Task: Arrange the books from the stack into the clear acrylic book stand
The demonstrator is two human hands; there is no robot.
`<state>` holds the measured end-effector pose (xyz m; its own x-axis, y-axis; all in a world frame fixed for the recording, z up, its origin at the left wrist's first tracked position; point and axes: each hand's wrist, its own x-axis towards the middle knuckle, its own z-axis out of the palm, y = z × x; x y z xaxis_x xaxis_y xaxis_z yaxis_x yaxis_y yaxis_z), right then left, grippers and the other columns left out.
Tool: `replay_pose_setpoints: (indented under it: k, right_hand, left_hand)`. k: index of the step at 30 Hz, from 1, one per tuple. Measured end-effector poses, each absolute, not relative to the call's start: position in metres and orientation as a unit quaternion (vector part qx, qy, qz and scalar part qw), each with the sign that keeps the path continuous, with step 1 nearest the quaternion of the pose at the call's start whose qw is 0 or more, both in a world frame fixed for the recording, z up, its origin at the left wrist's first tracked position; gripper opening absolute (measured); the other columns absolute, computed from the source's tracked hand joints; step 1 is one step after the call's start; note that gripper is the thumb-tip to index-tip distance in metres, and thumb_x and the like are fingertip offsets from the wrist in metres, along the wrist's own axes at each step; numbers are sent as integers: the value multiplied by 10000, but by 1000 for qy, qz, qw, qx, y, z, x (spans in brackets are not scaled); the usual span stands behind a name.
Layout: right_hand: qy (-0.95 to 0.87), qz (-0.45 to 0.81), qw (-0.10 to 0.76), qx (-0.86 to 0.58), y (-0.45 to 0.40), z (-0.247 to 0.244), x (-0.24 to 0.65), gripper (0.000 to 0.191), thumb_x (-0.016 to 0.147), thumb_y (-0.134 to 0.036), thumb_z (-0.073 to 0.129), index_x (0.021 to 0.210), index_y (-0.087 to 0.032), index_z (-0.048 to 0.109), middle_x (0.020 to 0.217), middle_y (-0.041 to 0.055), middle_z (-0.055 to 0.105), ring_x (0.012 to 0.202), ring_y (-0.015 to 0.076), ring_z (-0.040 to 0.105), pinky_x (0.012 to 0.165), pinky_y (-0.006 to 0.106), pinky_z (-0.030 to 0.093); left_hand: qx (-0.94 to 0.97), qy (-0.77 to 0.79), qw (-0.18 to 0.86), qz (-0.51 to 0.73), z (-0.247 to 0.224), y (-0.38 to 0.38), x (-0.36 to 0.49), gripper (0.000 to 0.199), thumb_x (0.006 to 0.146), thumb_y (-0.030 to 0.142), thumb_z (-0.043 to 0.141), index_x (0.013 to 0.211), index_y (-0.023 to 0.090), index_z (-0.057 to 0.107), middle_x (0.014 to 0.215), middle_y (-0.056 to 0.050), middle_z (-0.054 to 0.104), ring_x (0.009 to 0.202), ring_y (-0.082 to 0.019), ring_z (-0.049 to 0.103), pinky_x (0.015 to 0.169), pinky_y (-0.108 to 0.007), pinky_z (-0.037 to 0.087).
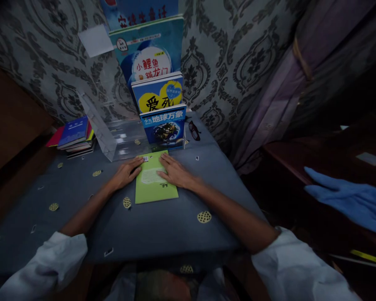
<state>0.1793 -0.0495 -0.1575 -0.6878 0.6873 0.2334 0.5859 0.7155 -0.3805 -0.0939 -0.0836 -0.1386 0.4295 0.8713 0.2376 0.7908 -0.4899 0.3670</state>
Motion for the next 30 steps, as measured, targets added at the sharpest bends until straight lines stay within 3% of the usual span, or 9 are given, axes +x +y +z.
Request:
replay_pose_setpoints:
  k: [7,14,23,30]
  right_hand:
    - [-913,131,200,-332,-67,-164,184,724,1002,-586,401,1513,-75,428,1600,216,381,1519,317,289,1230,512,309]
    - [-913,133,199,-331,-69,-159,184,686,998,-530,454,1478,-40,460,1574,247,407,1508,326,311,1222,507,324]
    - [-901,122,226,-350,-36,-153,172,520,960,-341,516,1372,-27,549,1426,245,552,1380,335,471,1167,515,392]
    - [-901,108,255,-334,-40,-152,171,464,937,-351,524,1312,-87,591,1289,207,604,1264,348,515,1104,561,436]
  left_hand:
    - [843,480,100,221,-144,-114,-89,498,1006,425,428,1402,166,582,1498,-101,541,1433,-277,463,1198,-522,382]
    - [851,476,49,215,-142,-104,-89,434,1009,374,435,1347,167,614,1418,-117,619,1346,-266,554,1166,-490,413]
    - [823,532,-21,199,-135,-65,-67,314,978,281,490,1199,132,656,1177,-138,642,1090,-275,591,995,-437,481]
    - [811,549,-43,196,-133,-62,-60,262,964,285,509,1090,129,677,1029,-123,626,1003,-287,569,950,-445,477]
